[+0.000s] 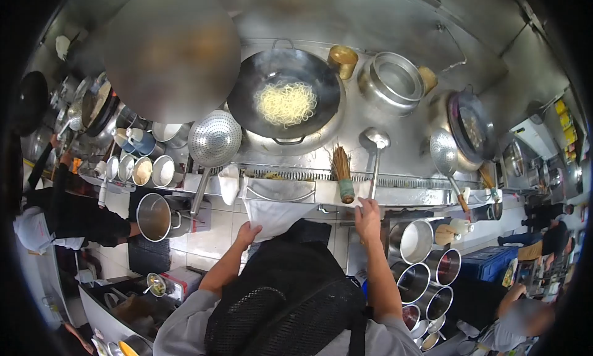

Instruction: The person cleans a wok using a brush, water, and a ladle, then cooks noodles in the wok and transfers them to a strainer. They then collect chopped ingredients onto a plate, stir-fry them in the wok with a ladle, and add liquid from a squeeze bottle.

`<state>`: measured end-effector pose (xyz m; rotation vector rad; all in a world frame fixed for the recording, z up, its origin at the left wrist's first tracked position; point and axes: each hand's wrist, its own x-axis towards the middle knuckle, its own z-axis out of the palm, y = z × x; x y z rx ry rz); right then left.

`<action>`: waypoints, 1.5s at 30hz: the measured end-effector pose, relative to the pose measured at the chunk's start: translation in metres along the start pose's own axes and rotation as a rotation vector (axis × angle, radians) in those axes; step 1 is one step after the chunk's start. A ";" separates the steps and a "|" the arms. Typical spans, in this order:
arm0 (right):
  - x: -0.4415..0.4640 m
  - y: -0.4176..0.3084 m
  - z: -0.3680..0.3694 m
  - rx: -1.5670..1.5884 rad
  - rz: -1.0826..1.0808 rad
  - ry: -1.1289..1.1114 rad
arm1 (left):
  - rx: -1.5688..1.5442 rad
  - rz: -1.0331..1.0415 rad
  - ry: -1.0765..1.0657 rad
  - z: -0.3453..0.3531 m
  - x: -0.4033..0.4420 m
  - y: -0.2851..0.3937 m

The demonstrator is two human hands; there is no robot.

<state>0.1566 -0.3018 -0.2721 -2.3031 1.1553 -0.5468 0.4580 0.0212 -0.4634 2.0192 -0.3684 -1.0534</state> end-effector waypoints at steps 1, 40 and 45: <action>-0.013 -0.012 -0.001 0.048 -0.009 -0.041 | 0.201 0.002 0.114 0.003 0.000 -0.005; -0.140 -0.362 -0.246 0.838 -1.259 -0.508 | -0.083 -0.460 0.028 -0.055 -0.206 -0.200; -0.154 -0.368 -0.222 0.988 -1.416 -0.231 | 0.011 -0.432 0.129 -0.063 -0.198 -0.174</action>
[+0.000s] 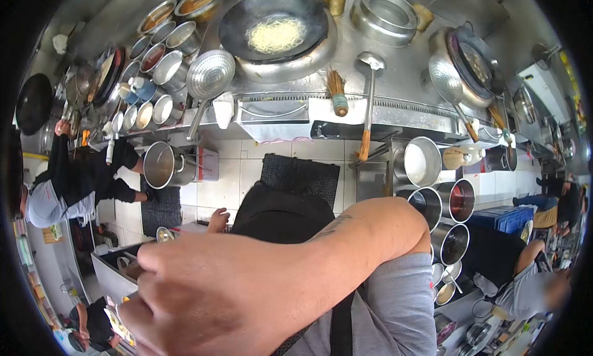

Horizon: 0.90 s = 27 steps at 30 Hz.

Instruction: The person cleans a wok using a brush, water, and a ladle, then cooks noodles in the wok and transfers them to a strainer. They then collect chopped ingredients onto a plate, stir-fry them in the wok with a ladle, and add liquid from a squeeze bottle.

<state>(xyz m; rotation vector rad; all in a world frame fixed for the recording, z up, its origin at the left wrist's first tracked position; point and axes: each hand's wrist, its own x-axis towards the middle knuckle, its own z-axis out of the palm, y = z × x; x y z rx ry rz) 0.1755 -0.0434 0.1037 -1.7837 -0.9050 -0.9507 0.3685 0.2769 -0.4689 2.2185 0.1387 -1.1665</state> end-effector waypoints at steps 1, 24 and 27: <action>-0.001 0.008 -0.004 -0.109 0.084 -0.196 | -0.005 -0.001 0.005 -0.003 -0.010 0.012; -0.469 0.132 -0.018 -0.670 2.031 0.162 | -0.078 0.773 0.285 -0.040 0.104 0.360; -0.409 0.171 -0.061 -1.104 1.756 0.311 | 0.263 0.755 0.338 -0.039 0.136 0.369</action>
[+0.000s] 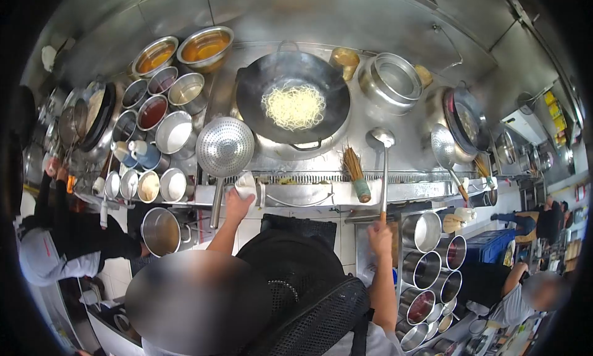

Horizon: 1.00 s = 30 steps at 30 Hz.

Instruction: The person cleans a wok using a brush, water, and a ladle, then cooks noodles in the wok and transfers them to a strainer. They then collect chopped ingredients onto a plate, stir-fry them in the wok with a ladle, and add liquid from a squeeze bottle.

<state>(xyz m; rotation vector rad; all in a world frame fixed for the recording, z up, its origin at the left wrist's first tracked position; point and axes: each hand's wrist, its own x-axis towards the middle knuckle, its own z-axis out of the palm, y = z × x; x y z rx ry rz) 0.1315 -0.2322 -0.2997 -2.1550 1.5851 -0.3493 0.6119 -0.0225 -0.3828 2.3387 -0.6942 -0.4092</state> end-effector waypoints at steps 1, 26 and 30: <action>0.015 -0.013 -0.007 0.023 0.012 0.061 | -0.140 -0.021 0.021 0.003 0.004 -0.006; 0.139 -0.105 -0.098 1.009 0.134 -0.383 | -1.339 -0.242 -0.236 -0.033 -0.013 0.131; 0.206 -0.153 -0.061 1.038 0.005 -0.592 | -1.366 -0.215 -0.204 -0.012 -0.025 0.157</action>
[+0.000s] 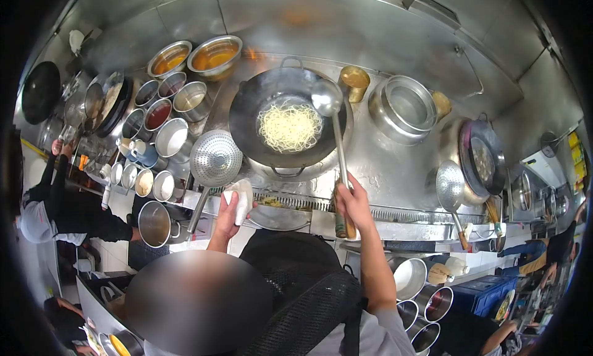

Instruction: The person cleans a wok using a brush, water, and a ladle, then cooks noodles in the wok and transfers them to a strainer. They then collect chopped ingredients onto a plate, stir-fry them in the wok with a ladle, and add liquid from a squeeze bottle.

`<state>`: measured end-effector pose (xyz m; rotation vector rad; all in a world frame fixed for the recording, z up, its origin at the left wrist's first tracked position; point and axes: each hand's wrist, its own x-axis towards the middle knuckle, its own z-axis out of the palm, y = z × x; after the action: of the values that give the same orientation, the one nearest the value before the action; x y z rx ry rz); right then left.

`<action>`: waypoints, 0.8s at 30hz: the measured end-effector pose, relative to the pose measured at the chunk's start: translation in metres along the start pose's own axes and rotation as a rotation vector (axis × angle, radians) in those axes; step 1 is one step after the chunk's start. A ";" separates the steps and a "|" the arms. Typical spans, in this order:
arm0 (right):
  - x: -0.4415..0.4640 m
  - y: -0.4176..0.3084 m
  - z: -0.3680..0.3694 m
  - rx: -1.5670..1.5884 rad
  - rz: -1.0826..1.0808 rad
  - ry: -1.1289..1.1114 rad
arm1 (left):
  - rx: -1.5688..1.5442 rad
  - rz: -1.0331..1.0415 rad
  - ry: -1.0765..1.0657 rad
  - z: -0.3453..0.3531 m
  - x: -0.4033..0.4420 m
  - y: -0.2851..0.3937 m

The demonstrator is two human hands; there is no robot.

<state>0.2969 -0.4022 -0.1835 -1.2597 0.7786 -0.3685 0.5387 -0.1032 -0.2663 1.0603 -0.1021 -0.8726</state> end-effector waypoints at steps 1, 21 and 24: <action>0.024 0.003 0.005 0.036 0.012 -0.041 | -0.002 0.026 -0.010 0.002 -0.003 -0.006; 0.122 0.007 0.031 0.614 0.346 -0.345 | -0.025 0.277 0.394 -0.010 -0.118 -0.039; 0.096 -0.002 0.011 1.015 0.432 -0.487 | -0.009 0.241 0.401 -0.007 -0.115 -0.034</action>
<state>0.3721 -0.4568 -0.2109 -0.1839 0.3239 -0.0569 0.4445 -0.0282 -0.2599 1.1678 0.1090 -0.4332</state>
